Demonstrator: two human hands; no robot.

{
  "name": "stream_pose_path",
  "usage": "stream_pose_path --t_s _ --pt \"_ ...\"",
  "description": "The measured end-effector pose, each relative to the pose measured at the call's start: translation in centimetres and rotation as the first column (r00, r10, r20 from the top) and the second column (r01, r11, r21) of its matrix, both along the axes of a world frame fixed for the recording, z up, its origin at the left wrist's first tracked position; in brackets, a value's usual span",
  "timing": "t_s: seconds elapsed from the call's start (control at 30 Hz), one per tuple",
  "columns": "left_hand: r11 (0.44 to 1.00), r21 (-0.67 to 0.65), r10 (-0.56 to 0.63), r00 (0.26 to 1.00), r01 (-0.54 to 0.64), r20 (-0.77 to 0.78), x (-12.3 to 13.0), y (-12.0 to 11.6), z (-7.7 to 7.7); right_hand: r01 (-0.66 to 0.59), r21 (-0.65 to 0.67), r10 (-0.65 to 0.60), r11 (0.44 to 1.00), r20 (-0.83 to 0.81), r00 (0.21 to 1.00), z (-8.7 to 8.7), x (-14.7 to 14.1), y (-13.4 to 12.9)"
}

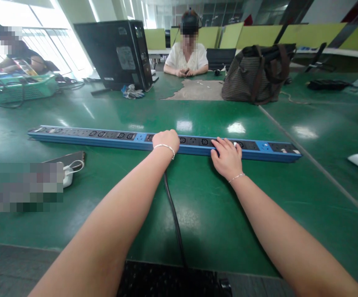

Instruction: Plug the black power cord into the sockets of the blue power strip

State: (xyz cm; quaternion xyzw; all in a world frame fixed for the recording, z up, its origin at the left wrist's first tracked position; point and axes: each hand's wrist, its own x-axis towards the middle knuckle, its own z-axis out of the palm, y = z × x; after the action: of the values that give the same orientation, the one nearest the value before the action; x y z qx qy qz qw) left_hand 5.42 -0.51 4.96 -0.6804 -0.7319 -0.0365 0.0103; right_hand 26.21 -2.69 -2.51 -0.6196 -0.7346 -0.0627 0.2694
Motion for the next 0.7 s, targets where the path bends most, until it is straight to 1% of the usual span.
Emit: stream_pose_path --t_s 0.13,0.33,0.43,0.53,0.6,0.7 --pt "0.999 -0.021 -0.042 0.999 0.041 -0.022 0.5 0.0 0.4 0.055 0.007 -0.055 0.998 -0.004 0.998 0.1 -1.6 0.1" --pt "0.998 -0.042 -0.049 0.999 0.048 -0.021 0.6 0.4 0.5 0.151 0.024 -0.150 0.988 -0.046 0.988 -0.1 -4.8 1.1" --pt "0.999 -0.025 -0.031 0.999 0.030 -0.019 0.5 0.3 0.1 0.120 0.025 -0.119 0.992 -0.033 0.992 -0.3 -5.1 1.3" --pt "1.000 0.016 -0.004 1.000 0.004 -0.031 0.6 -0.3 -0.6 0.070 0.013 -0.070 0.997 -0.006 0.998 -0.2 -4.8 1.2" --pt "0.999 0.038 0.015 0.999 -0.013 -0.050 0.6 -0.7 -0.9 0.058 0.002 -0.058 0.998 -0.003 0.998 0.0 -4.5 1.1" --pt "1.000 0.004 0.015 0.997 -0.014 -0.077 0.5 -0.8 -0.7 0.054 -0.007 -0.055 0.998 -0.018 0.998 0.1 -4.4 1.0"
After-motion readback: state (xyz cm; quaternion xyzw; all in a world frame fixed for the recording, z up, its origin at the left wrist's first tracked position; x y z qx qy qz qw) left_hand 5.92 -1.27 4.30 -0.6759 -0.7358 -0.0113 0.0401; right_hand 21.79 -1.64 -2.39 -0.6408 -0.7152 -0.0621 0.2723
